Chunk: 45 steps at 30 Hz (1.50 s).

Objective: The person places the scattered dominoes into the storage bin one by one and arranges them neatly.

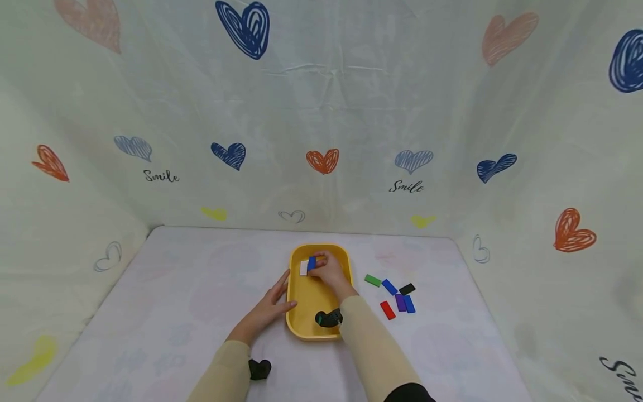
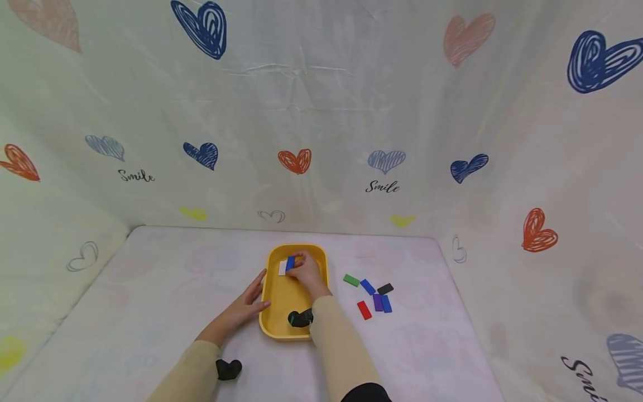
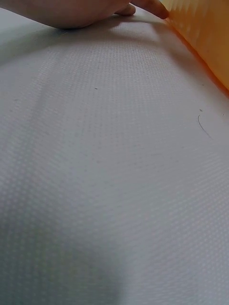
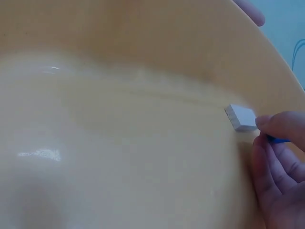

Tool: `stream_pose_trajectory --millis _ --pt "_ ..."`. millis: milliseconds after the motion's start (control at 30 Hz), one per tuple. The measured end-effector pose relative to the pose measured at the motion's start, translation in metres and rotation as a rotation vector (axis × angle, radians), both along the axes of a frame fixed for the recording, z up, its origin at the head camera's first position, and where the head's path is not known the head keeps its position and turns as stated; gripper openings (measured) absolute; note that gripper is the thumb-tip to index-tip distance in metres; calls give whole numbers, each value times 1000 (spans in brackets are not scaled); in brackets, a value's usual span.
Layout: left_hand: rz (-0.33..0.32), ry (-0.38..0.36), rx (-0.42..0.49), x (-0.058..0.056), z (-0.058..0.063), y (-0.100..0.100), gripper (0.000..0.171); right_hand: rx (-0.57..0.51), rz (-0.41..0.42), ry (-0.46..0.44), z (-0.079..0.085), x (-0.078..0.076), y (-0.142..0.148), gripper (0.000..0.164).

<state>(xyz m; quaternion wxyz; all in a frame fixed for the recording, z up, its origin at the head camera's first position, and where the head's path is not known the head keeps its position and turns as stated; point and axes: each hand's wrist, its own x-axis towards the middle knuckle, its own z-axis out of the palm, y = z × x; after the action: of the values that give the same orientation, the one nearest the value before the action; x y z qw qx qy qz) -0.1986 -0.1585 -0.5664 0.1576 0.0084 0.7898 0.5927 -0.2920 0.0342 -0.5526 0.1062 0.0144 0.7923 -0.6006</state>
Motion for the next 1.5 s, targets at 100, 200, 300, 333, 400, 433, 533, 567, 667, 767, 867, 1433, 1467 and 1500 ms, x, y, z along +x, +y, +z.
stream_pose_trajectory --millis 100,200,300,333,400,433,533,567,667,767,867,1433,1467,1500 --pt "-3 5 11 0 -1 0 85 23 10 11 -1 -1 2 49" --pt "-10 9 19 0 -2 0 86 28 20 16 -2 -2 4 49" --pt "-10 7 3 0 -2 1 85 49 36 23 -2 -2 4 49" --pt "-9 4 -3 -1 -2 1 85 56 41 23 -2 -2 4 49" --pt "-5 -3 -15 -1 -1 1 85 74 48 20 -1 -1 4 48" --pt "-2 -7 -21 -1 -1 1 85 83 51 16 -1 -1 4 47" --pt "1 -11 -25 -2 -1 1 85 105 56 2 -2 0 3 45" --pt "1 -11 -27 -2 -1 1 85 111 56 0 -2 0 3 44" --pt "0 -10 -28 -2 -3 1 85 121 59 2 -4 0 3 44" --pt "-5 -3 -21 -2 -4 1 85 116 55 9 -6 -1 3 45" --pt "-7 5 -10 -1 -3 1 85 107 54 24 -8 -3 2 46" --pt "-1 6 -35 -1 0 1 85 102 63 40 -14 -8 3 50" --pt "2 3 -40 -1 -1 1 85 104 62 37 -14 -8 3 49" --pt "3 0 -38 -1 0 1 85 103 64 38 -14 -8 3 48"
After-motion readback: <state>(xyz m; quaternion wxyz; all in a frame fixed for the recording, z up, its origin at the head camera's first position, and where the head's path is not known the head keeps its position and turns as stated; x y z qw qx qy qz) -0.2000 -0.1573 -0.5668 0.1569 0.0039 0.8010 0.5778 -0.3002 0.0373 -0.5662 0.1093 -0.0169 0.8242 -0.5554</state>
